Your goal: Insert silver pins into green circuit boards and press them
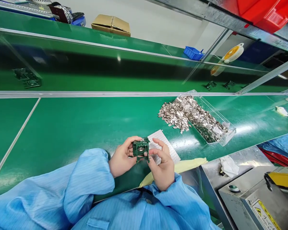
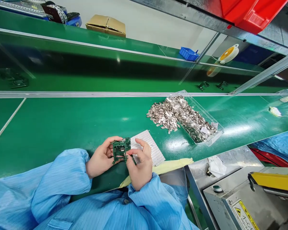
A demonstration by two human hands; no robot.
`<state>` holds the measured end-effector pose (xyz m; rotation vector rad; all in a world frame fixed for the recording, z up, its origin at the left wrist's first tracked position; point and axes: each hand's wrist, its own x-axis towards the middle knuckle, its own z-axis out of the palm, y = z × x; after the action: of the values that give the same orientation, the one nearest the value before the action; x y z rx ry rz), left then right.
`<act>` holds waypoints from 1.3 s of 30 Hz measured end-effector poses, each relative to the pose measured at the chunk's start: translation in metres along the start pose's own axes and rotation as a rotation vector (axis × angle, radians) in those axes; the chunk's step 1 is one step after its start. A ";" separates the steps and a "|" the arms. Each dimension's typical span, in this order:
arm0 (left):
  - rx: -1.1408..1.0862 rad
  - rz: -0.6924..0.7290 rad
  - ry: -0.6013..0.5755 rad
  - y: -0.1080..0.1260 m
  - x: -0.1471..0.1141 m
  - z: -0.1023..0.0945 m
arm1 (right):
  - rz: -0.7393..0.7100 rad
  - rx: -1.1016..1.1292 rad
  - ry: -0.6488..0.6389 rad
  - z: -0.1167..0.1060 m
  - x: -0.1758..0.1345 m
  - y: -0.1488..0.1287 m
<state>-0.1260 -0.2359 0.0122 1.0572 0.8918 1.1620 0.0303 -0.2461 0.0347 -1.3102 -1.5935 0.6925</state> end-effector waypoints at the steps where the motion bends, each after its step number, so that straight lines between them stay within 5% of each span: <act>1: 0.002 0.004 0.001 0.001 0.000 0.000 | -0.019 -0.016 0.000 0.002 0.000 0.000; 12: -0.027 0.048 -0.063 0.000 -0.003 0.001 | -0.194 -0.067 0.063 0.014 -0.001 0.002; 39: 0.021 0.059 -0.072 -0.005 -0.009 0.000 | 0.111 0.132 0.096 0.027 -0.009 -0.004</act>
<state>-0.1267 -0.2449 0.0078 1.1418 0.8227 1.1590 0.0039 -0.2522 0.0239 -1.3215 -1.3829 0.7778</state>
